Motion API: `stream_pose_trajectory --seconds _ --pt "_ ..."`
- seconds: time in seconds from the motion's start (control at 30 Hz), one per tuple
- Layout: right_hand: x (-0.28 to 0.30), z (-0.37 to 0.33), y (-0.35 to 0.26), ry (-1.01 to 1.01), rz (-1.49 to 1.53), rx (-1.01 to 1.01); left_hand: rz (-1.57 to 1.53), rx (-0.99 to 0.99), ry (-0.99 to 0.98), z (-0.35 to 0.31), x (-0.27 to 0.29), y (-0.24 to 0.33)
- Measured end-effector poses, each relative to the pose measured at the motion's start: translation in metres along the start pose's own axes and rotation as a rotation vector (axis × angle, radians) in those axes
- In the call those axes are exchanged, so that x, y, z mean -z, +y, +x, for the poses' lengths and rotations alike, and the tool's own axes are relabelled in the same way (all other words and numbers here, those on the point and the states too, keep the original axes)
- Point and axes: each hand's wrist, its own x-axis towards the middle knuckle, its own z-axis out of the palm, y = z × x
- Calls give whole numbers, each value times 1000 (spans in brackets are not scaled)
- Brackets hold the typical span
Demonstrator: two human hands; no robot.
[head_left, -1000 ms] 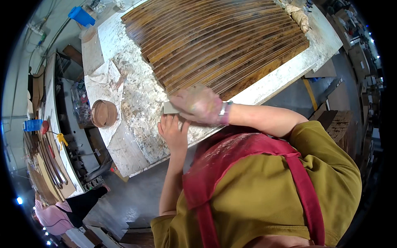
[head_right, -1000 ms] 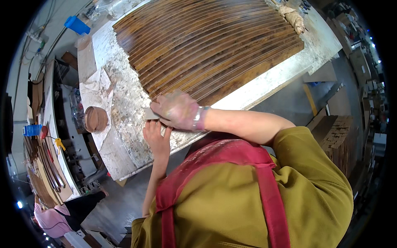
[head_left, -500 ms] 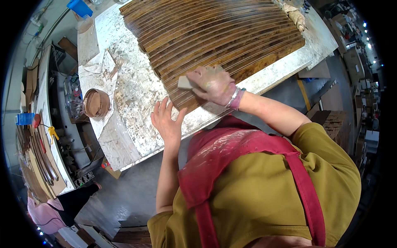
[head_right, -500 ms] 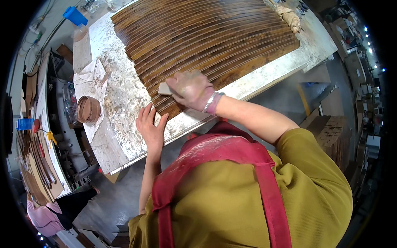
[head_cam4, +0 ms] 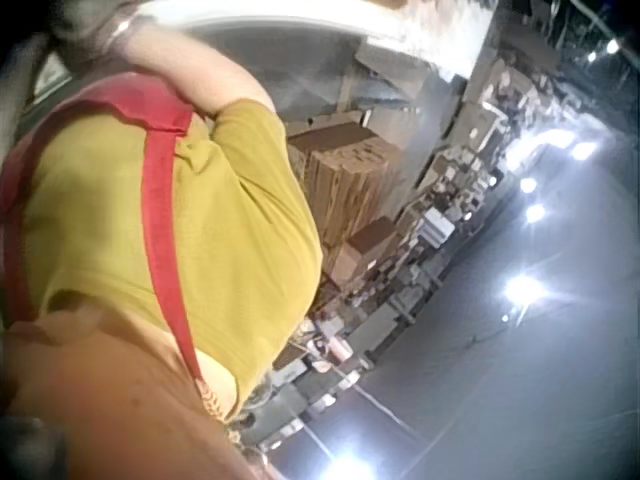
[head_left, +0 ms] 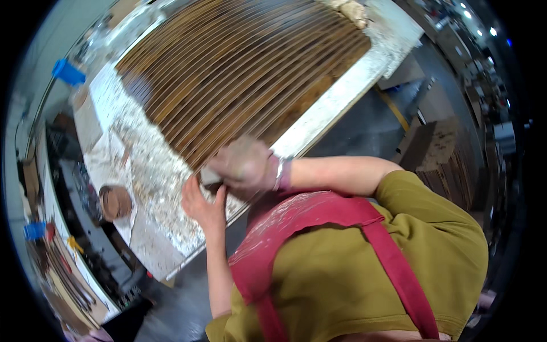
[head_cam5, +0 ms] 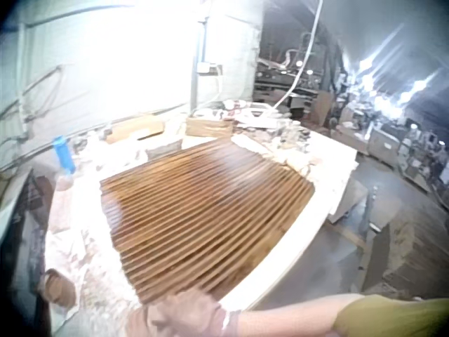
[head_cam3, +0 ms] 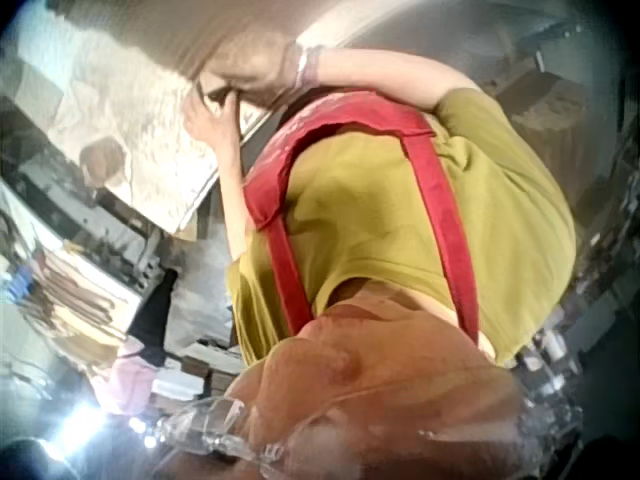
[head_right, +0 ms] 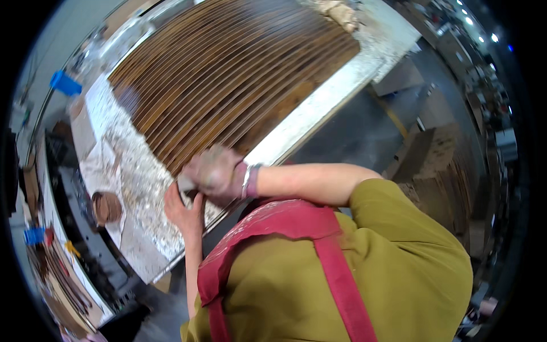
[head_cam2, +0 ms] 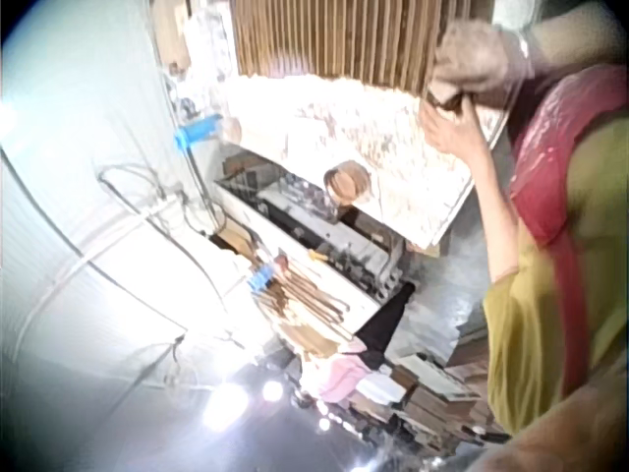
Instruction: The person applies a liquid finish to a panel of wood slats using a cloth and then rubs the surface with a small wooden block.
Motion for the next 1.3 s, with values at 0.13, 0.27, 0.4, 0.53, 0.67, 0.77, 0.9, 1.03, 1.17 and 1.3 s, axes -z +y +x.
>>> stream_pose_trajectory --seconds 0.13,0.27,0.4,0.53,0.67,0.77,0.9,1.03,1.17,1.3 --pt "13 -38 94 143 -121 -97 45 15 -47 -2 0 7" --pt "105 -98 254 188 -281 -601 8 30 -88 2 2 9" --pt "92 -88 252 346 -165 -573 -2 50 -112 -1 0 4" --pt "65 -74 170 111 -36 -113 -2 71 -113 -9 1 -2" --pt "118 -112 296 180 -293 -544 -29 109 -163 -5 5 -1" --pt "156 -115 362 169 -504 -751 -1 53 -149 0 1 -8" --pt "92 2 197 121 -80 -305 48 8 -103 1 1 -5" --pt "29 32 128 23 -6 122 14 -10 -106 -2 2 -7" --pt "53 53 202 155 -301 -42 11 85 -104 3 2 11" --pt "0 87 101 -11 -113 232 -15 123 -114 6 5 18"
